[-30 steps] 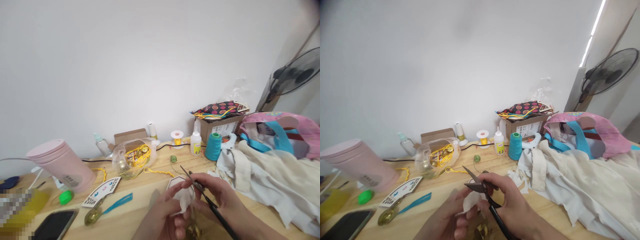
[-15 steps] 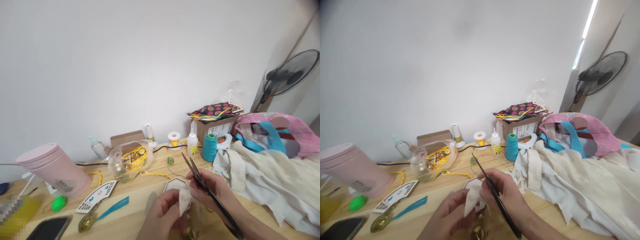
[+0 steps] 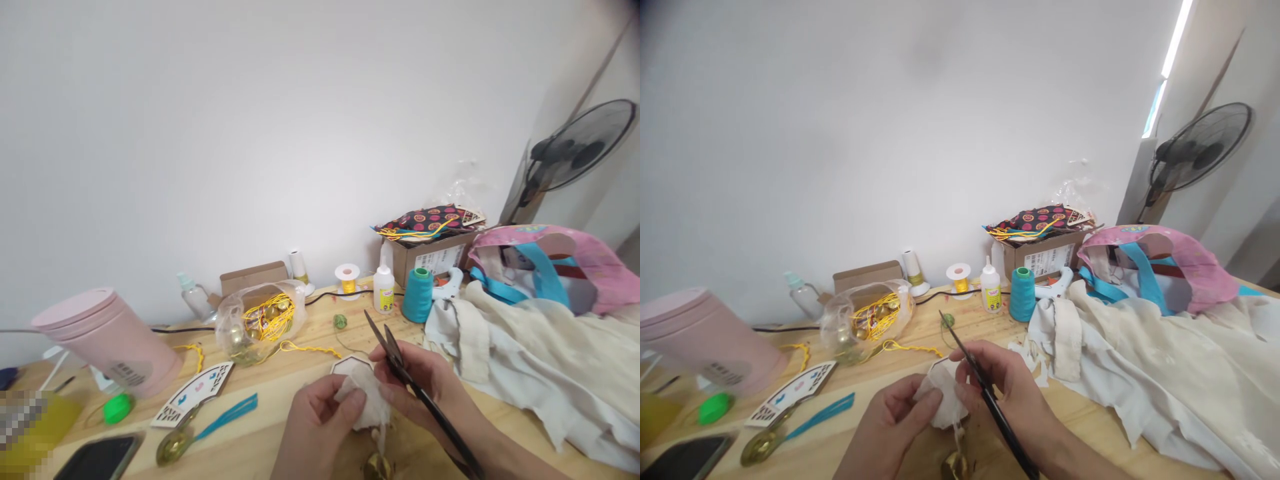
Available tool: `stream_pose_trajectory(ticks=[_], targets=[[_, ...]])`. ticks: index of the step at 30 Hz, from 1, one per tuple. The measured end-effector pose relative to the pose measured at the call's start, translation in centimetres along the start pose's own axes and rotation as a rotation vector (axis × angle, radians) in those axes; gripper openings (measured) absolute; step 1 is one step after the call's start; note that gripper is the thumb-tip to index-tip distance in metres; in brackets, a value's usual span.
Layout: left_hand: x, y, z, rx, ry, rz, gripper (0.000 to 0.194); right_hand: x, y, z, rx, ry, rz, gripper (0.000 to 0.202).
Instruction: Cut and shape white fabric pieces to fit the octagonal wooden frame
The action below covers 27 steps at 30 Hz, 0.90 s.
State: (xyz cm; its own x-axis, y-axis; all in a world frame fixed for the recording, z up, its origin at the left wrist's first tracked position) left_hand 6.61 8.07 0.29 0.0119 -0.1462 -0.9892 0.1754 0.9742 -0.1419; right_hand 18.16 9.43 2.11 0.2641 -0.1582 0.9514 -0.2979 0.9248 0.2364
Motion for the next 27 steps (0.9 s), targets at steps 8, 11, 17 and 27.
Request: stream_pose_trajectory(ticks=[8, 11, 17, 27], targets=[[0.4, 0.0, 0.4, 0.078, -0.055, 0.024, 0.015, -0.7, 0.1, 0.0, -0.052, 0.128, 0.100, 0.019], [0.3, 0.0, 0.6, 0.092, -0.062, 0.036, 0.014, -0.8, 0.1, 0.0, -0.035, 0.083, 0.091, 0.019], [0.8, 0.2, 0.0, 0.068, -0.052, 0.024, 0.018, 0.3, 0.7, -1.6, -0.073, -0.564, 0.032, 0.021], [1.5, 0.4, -1.3, -0.044, -0.221, -0.074, 0.018, 0.0, 1.2, -7.2, -0.064, -1.308, 0.122, 0.037]])
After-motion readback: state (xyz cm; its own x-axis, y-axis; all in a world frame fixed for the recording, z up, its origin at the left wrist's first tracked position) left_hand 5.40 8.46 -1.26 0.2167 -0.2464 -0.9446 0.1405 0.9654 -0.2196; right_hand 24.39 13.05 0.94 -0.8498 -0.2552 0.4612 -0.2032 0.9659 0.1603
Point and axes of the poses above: each hand's wrist, its own y-axis towards the middle knuckle, its own z-axis out of the palm, x = y × z, the point moved 8 cm from there along y, towards the middle knuckle, and after that the axes turned 8 degrees about y, right-handed, at the moved point
